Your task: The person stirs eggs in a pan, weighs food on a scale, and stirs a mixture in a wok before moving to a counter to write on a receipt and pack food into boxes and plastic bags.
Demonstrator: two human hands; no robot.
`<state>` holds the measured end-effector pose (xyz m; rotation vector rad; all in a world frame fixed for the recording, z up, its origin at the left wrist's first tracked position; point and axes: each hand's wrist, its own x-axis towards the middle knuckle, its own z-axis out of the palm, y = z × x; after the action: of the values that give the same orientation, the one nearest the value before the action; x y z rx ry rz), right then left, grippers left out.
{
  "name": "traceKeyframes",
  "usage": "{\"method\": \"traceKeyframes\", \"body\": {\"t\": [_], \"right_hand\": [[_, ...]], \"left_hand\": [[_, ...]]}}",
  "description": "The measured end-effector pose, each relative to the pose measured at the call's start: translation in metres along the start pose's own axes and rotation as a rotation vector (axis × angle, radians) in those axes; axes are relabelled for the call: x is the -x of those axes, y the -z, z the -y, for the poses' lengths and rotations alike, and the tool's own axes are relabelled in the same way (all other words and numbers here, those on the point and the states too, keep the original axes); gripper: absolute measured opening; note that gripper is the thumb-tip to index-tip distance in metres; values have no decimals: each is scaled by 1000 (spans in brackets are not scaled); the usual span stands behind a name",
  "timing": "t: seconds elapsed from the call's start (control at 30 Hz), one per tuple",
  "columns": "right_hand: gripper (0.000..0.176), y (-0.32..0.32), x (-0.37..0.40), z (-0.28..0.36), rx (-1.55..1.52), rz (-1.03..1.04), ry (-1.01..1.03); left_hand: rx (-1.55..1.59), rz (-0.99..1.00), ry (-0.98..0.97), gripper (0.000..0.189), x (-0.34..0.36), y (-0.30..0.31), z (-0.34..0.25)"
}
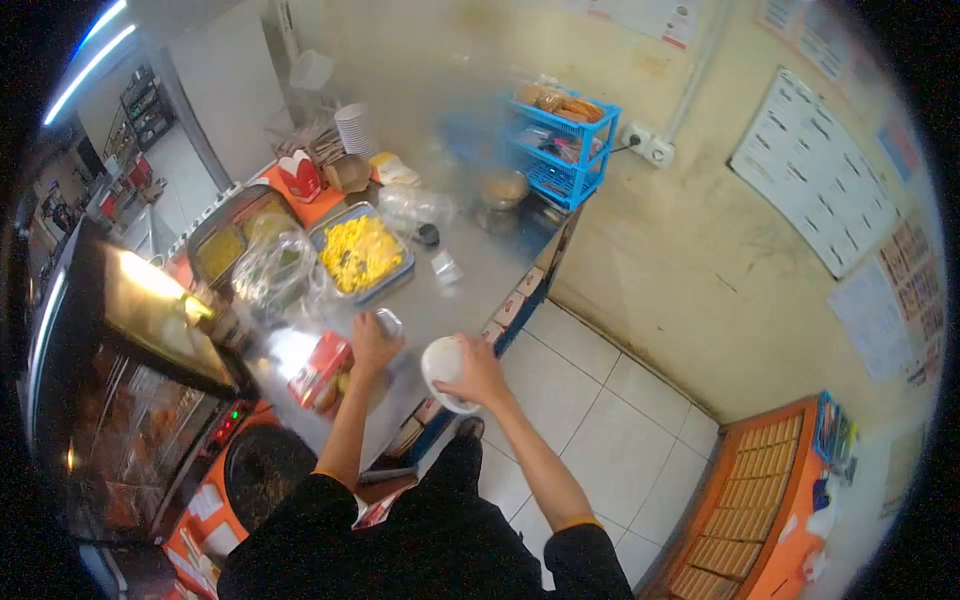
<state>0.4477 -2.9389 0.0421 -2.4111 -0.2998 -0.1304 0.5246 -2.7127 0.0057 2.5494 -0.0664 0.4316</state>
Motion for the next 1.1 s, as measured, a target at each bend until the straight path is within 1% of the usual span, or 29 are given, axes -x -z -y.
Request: {"method": "traceKeyframes", "body": {"t": [0.03,0.1,0.17,0.2,0.23,0.27,0.3,0.33,0.37,0.4,0.43,0.47,0.5,0.53,0.57,0.6,0.63,0.67,0.73,0.8,0.87,0.9,0.97,1.0,1.07,1.1], "right_hand": [[93,-13,-33,-12,23,33,-18],[94,-46,-82,-33,112,70,-4],[94,-67,-113,-46,191,166,7],[94,-66,-126,-50,184,223,27],[93,-63,-134,-54,176,275,34],[90,-68,-139,-64,103,325,72],[87,-71,-141,-76,35,363,95],[80,-54,-142,-72,-93,402,49],[75,-91,-140,-88,-124,309,83],[71,-58,-166,-90,-197,542,198],[65,-67,-182,-100,-152,401,270],[59,-11,-210,-93,-24,548,380],[55,41,-241,-83,22,725,482],[52,91,-269,-73,125,712,726],[50,127,-303,-62,304,841,666],[48,177,-318,-53,450,746,758],[47,220,-330,-47,509,635,700],[47,261,-335,-46,538,512,594],[45,343,-319,-64,561,333,423],[44,420,-274,-102,550,201,272],[43,480,-225,-142,567,123,162],[42,517,-172,-165,586,93,95],[41,565,-110,-205,618,43,-7],[40,583,-92,-236,624,4,-71],[39,622,-7,-299,643,-97,-250],[38,649,49,-335,636,-175,-347]], "left_hand": [[-28,42,132,66,-22,-18,12],[-102,83,327,68,-46,-44,34],[-169,62,439,69,-47,-58,46],[-258,38,394,71,-42,-72,62],[-224,53,323,77,-36,-87,94],[-316,99,424,83,-37,-78,74],[-327,43,315,82,-24,-92,106],[-101,175,552,83,-20,-91,117],[-273,505,599,89,-25,-76,125],[-854,488,404,90,-17,-103,173],[-708,277,345,76,-30,-71,86],[-558,87,254,62,-48,-29,-26],[-444,-33,185,61,-54,-33,-48],[-361,-73,115,60,-60,-53,-62],[-277,-92,61,60,-66,-70,-84],[-266,-82,6,60,-75,-84,-113],[-179,-95,-50,59,-87,-97,-147],[-90,-107,-110,58,-103,-112,-186],[101,-129,-238,56,-135,-144,-276],[276,-114,-392,55,-173,-167,-387],[452,-80,-521,53,-189,-182,-511],[545,-46,-583,52,-190,-192,-572],[715,42,-692,51,-174,-211,-694],[796,116,-750,50,-155,-221,-751],[976,338,-829,49,-99,-249,-843],[1041,496,-863,48,-59,-270,-886]]}}
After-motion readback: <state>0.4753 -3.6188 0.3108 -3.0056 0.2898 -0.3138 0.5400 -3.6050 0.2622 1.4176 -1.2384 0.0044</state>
